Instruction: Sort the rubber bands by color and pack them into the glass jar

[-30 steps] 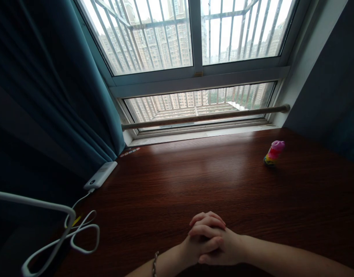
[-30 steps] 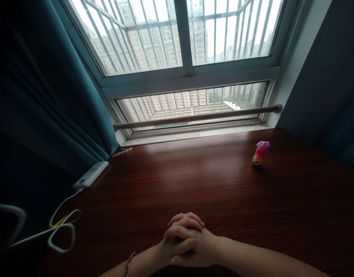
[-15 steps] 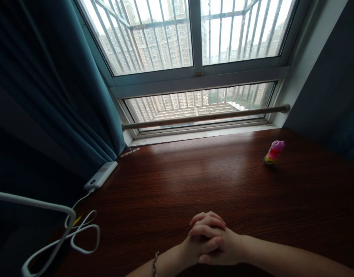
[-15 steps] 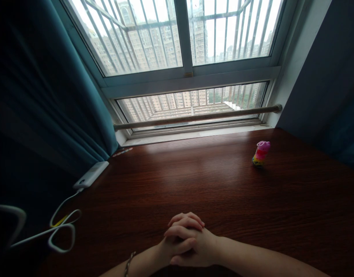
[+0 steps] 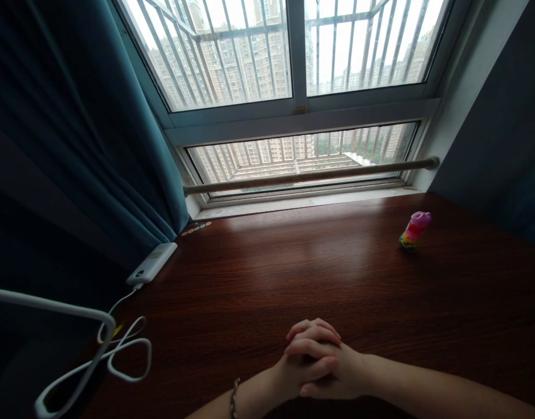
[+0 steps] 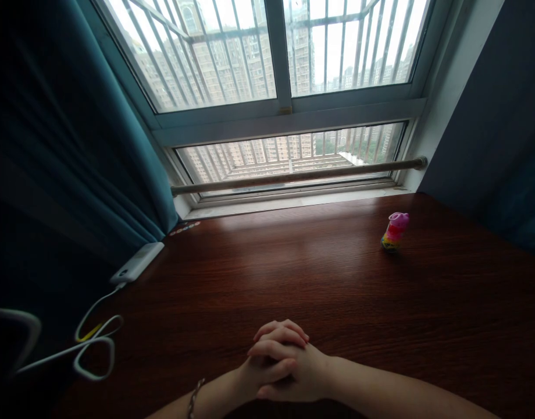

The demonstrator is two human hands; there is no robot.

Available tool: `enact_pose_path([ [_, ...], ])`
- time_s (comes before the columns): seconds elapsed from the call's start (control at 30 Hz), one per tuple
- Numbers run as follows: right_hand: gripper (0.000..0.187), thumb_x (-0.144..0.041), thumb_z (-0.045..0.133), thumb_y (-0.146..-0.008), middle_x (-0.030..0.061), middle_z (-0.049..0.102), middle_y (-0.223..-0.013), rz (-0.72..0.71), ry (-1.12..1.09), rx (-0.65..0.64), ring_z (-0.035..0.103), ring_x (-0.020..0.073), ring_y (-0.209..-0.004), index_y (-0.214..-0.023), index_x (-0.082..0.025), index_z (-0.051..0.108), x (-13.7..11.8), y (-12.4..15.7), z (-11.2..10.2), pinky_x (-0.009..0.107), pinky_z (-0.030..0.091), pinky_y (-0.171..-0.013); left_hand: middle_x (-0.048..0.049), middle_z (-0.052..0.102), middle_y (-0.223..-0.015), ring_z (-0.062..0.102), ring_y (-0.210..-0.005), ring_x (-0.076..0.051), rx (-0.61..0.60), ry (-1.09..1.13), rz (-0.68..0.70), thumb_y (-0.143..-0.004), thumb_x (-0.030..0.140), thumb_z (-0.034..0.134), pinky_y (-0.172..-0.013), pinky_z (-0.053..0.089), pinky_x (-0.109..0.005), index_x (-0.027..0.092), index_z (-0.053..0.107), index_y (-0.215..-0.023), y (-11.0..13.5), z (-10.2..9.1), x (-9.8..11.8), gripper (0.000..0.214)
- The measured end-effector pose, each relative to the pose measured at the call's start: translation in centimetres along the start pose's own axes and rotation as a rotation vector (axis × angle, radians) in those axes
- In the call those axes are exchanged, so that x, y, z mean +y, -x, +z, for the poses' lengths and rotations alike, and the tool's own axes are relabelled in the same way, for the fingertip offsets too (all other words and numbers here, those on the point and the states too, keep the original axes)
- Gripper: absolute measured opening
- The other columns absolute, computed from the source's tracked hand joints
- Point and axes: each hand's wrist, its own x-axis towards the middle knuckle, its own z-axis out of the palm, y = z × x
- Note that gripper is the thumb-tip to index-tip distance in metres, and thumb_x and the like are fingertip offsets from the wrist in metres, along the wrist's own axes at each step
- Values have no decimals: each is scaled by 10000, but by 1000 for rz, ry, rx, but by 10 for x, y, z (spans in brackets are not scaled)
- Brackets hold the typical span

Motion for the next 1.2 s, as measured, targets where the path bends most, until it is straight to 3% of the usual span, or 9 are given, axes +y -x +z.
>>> enact_pose_path([
  [0.3, 555, -459, 592, -721, 88, 453, -1142, -3, -13, -11, 386, 209, -1115, -1198, -220, 441, -1, -2, -1, 340, 416, -889, -34, 615, -913, 604, -885, -198, 0, 4, -11, -667, 120, 621, -735, 544, -263, 220, 579, -948, -1, -3, 3, 302],
  [0.47, 566, -461, 587, -722, 98, 446, -1155, -5, -11, -19, 378, 217, -1123, -1208, -214, 436, 0, -1, -1, 358, 416, -887, -23, 627, -858, 623, -806, -194, 40, -146, 34, -633, 144, 662, -636, 543, -249, 234, 590, -927, -1, -2, 2, 316],
  [0.7, 556, -425, 595, -725, 82, 450, -1153, -12, -4, -4, 375, 199, -1126, -1216, -229, 420, 1, 0, 0, 345, 412, -896, -39, 625, -888, 602, -865, -227, -30, 14, -103, -678, 178, 617, -714, 537, -302, 232, 600, -934, 2, 1, -3, 263],
  [0.87, 563, -449, 595, -720, 86, 444, -1156, 4, 1, -3, 383, 212, -1125, -1213, -239, 423, 3, 1, 2, 362, 420, -880, -38, 615, -918, 592, -901, -197, 2, 35, 5, -692, 145, 591, -761, 530, -274, 226, 567, -957, 0, -1, 0, 278],
  [1.2, 560, -437, 608, -709, 92, 465, -1148, -3, -2, 5, 390, 212, -1120, -1200, -224, 444, 0, 0, -1, 357, 423, -881, -8, 635, -839, 630, -806, -193, 47, -178, 49, -597, 104, 662, -616, 538, -242, 243, 575, -903, -5, -3, 7, 347],
])
